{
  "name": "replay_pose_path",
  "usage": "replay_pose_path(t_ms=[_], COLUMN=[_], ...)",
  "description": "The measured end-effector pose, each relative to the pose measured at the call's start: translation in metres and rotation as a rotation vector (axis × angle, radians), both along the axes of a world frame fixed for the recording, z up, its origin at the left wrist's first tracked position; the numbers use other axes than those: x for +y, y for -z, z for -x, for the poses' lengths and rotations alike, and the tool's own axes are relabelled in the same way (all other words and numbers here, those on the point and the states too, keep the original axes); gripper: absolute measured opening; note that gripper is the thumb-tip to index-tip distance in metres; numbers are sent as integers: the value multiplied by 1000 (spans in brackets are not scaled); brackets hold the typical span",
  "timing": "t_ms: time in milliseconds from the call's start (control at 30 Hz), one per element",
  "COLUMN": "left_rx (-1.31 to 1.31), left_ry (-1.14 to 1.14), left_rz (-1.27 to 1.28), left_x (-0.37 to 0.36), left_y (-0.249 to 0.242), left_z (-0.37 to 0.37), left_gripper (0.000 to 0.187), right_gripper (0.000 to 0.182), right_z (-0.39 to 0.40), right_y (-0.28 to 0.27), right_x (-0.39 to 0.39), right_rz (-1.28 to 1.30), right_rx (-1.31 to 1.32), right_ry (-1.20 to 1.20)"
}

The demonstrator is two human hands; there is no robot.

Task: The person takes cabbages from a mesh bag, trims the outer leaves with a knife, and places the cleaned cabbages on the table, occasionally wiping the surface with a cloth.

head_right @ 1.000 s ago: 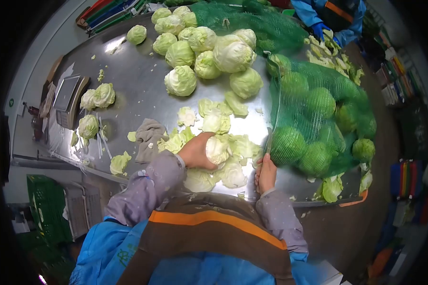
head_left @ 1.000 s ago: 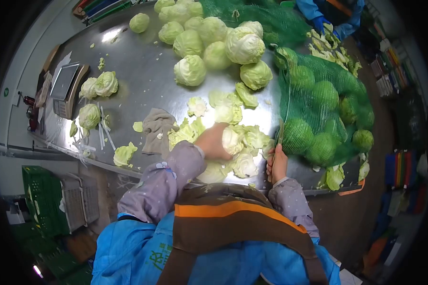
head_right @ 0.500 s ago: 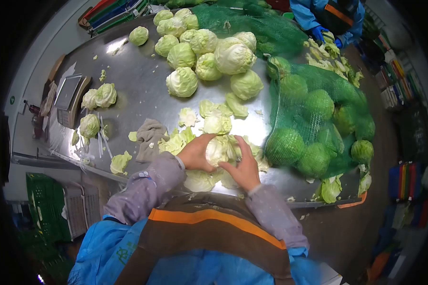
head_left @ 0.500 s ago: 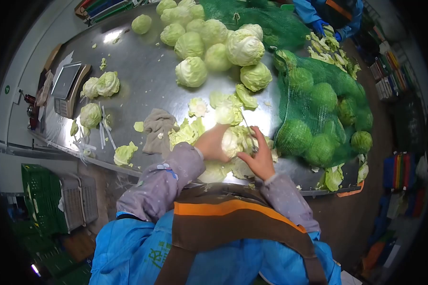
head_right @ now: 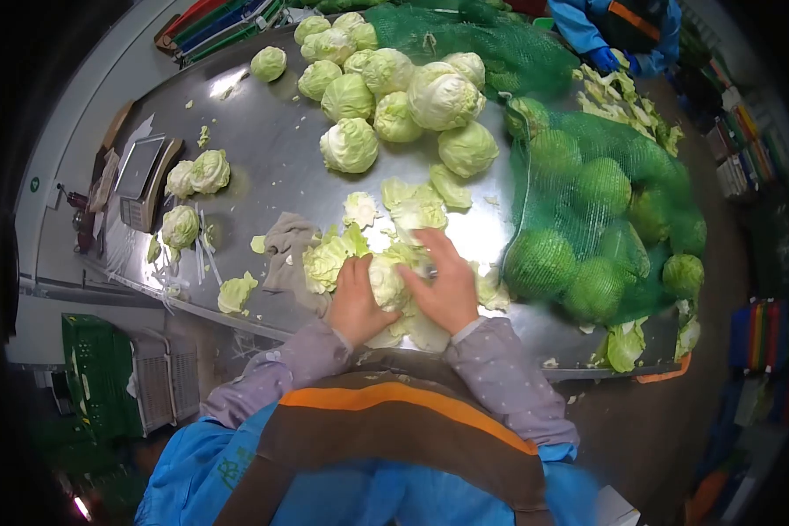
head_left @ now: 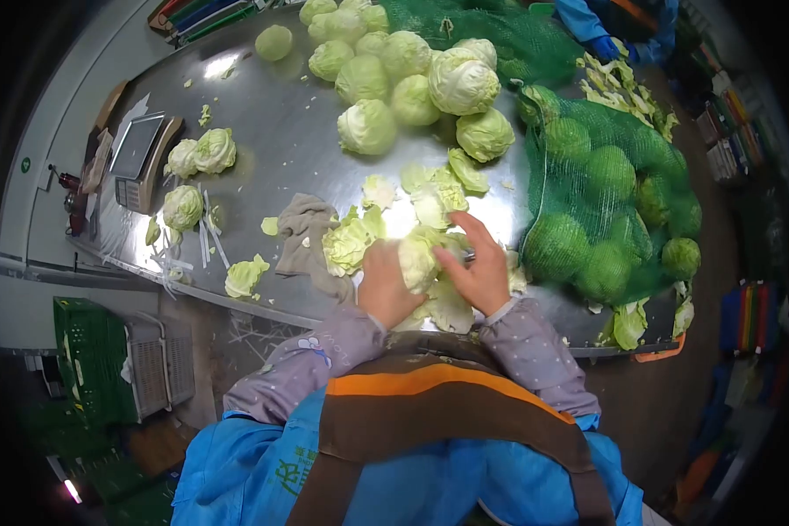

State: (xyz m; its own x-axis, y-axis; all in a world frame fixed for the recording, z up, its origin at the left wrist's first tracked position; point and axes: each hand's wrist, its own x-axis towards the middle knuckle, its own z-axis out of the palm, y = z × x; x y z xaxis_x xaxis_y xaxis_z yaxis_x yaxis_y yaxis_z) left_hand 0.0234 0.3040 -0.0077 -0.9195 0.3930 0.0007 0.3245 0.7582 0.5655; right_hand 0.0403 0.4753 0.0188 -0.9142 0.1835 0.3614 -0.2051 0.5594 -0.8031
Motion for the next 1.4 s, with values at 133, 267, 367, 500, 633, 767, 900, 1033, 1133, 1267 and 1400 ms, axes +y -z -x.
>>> replay_pose_path(t_ms=[133, 267, 367, 500, 633, 767, 900, 1033, 1133, 1267, 1400], left_rx=[125, 33, -500, -1295, -1419, -1615, -2045, -1128, -134, -355, -247], left_ry=[8, 80, -204, -323, -137, -120, 115, -93, 259, 154, 145], left_rz=[-70, -246, -699, -1680, -1774, -1755, -1775, -1274, -543, -618, -340], left_x=[-7, -27, -37, -63, -53, -40, -33, -22, -35, -4, 8], left_y=[19, 26, 8, 0, -33, -36, -30, -62, -47, -51, 7], left_z=[1, 15, 28, 36, 31, 21, 14, 7, 10, 17, 16], left_gripper=[90, 90, 73, 66, 74, 76, 74, 87, 111, 117, 109], right_gripper=[43, 33, 28, 32, 50, 77, 91, 58, 36, 35, 55], right_z=[14, 11, 10, -3, -15, -6, 7, -13, -13, -15, -35], right_y=[58, 107, 124, 85, 14, -51, -12, -19, 23, 36, 78], right_x=[-19, -10, -2, 16, 20, 18, -2, -7, 5, 20, 28], right_rz=[163, 269, 77, 81, 358, 265, 586, 1325, 1651, 1561, 131], right_rx=[-399, -606, -569, -774, -465, -89, -272, -550, -836, -910, -375], right_ry=[-142, -20, -19, -97, -36, -282, -515, -340, -396, -328, 125])
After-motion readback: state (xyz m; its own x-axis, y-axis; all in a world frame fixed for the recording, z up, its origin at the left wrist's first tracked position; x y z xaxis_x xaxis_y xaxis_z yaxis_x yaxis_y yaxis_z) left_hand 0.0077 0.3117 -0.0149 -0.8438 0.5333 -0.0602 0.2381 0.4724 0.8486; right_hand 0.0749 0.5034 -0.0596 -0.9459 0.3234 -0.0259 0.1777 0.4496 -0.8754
